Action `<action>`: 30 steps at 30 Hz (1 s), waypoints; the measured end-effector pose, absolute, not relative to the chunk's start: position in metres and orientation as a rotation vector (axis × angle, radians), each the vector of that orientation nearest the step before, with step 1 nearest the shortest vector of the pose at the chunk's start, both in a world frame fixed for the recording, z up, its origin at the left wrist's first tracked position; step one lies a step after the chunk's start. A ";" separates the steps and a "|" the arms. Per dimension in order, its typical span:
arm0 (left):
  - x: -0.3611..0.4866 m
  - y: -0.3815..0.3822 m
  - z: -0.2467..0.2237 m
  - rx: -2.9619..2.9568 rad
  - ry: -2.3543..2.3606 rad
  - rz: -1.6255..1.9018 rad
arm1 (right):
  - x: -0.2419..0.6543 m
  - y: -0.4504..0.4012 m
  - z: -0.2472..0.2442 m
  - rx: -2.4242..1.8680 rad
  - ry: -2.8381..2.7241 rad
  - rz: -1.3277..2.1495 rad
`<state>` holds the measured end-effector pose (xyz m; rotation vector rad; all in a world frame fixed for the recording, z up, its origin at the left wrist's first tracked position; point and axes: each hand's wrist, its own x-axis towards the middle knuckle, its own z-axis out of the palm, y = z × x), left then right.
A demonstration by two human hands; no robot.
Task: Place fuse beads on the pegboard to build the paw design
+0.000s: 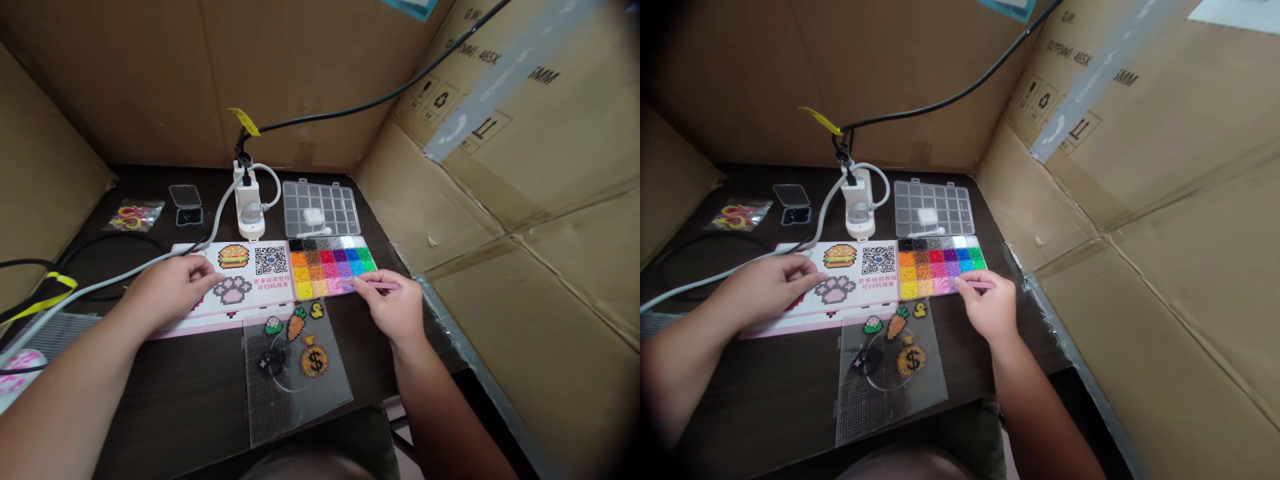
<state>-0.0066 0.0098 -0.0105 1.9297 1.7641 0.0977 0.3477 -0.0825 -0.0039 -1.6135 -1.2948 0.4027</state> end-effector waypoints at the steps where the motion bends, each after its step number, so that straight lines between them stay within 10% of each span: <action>1: -0.007 0.010 -0.011 1.928 1.763 0.103 | 0.348 -0.083 -0.004 -1.615 -1.299 0.400; 30: -0.008 0.011 -0.017 1.941 1.798 0.107 | 0.350 -0.078 -0.006 -1.577 -1.135 0.522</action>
